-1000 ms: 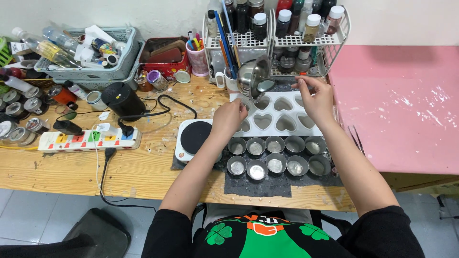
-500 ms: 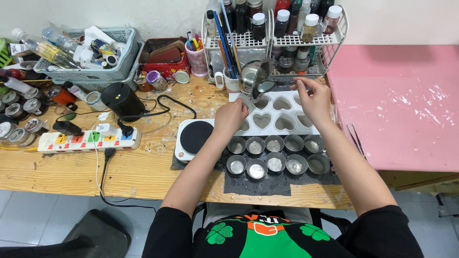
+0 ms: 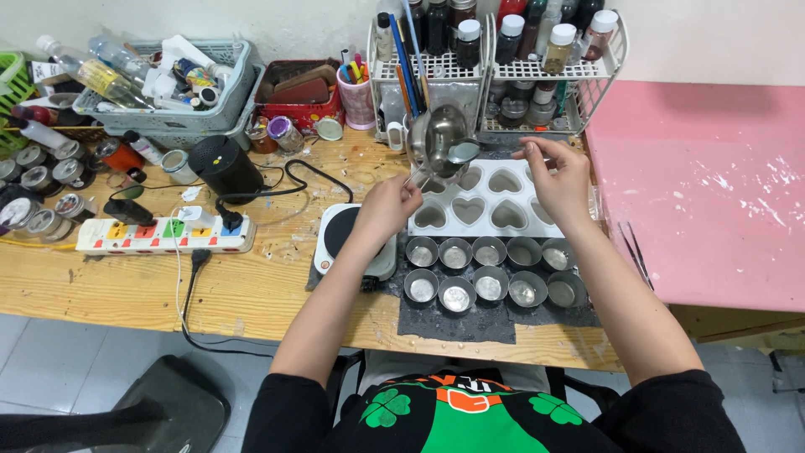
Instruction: Pouring melted wax from a small pot into small metal tins using a spoon for candle production.
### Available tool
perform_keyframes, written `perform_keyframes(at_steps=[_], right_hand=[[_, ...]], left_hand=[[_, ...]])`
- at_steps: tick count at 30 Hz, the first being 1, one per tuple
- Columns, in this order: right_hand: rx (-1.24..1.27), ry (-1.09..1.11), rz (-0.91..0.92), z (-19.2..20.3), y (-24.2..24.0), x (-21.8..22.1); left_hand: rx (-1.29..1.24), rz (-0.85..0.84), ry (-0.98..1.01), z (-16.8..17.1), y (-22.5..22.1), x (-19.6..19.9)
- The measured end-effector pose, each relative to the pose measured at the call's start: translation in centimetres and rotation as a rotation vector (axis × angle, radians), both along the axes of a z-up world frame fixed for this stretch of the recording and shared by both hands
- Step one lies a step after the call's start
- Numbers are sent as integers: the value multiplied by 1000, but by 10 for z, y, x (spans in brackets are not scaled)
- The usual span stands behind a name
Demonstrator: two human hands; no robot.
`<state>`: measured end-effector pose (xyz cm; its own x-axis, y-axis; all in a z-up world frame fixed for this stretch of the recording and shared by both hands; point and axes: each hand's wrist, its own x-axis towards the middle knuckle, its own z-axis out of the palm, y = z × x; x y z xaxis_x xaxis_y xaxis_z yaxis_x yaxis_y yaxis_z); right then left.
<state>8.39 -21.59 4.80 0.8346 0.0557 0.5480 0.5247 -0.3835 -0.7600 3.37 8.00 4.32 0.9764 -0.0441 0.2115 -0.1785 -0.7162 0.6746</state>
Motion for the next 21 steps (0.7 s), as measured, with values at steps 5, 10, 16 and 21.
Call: perform_keyframes(at_steps=[5,10,16,21], right_hand=[[-33,-19,33,6,15,-18],[-80,-73,67,13,32,-35],[-105,-84,73,7,40,-46],[-164,-172,82,1,39,-52]], left_hand=[[40,-8,74,7,20,-35],[216,-38,-104,-10,26,-53],[453,-24,-144,-19,17,-65],[559,-66,-176,-33,10,-69]])
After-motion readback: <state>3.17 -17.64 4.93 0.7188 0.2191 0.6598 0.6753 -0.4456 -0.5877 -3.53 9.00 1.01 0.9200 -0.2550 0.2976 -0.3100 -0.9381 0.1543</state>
